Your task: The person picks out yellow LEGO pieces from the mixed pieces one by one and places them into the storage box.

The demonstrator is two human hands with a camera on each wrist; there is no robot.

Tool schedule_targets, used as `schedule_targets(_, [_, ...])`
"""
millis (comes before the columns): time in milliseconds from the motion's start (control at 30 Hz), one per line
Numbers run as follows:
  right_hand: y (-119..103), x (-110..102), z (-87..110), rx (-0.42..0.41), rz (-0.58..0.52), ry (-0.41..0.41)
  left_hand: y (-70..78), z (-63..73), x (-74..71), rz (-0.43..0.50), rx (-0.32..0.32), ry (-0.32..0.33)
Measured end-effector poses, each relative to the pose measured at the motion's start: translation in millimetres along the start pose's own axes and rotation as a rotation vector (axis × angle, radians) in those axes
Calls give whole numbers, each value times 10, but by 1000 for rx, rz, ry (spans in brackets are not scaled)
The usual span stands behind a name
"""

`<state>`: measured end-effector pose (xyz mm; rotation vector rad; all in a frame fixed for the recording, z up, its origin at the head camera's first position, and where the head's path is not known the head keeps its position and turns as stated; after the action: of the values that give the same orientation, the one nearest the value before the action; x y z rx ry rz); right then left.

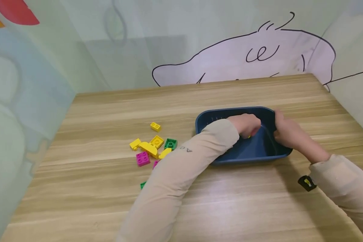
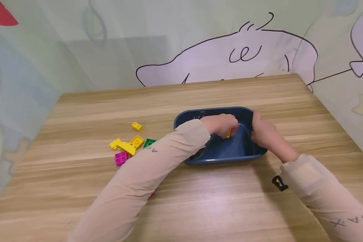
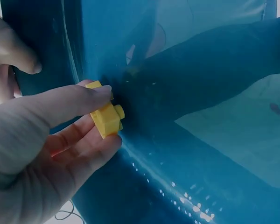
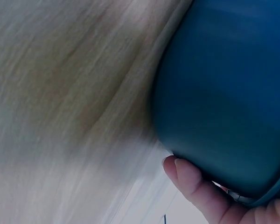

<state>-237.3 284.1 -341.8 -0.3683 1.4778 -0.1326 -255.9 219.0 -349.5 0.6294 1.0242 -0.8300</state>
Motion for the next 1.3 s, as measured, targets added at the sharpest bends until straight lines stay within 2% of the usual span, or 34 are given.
schedule_targets(167, [-25, -4, -17, 12, -11, -10, 28, -27, -2, 14, 21, 25])
schedule_targets(633, [-61, 5, -18, 3, -27, -13, 23, -30, 68, 54, 50, -5])
schedule_targets(1300, [-33, 19, 13, -8, -19, -15, 37, 95, -32, -15, 40, -45])
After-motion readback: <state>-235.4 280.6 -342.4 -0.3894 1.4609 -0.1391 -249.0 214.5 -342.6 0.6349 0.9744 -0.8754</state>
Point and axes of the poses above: each hand's wrist, its own z-axis away from the middle knuckle, its own x-axis out of the palm, y = z × x, the point moved 9 cm from there along -z, towards the middle knuckle, and after that the axes turned 2 degrees about y, right-handed, at the moved point
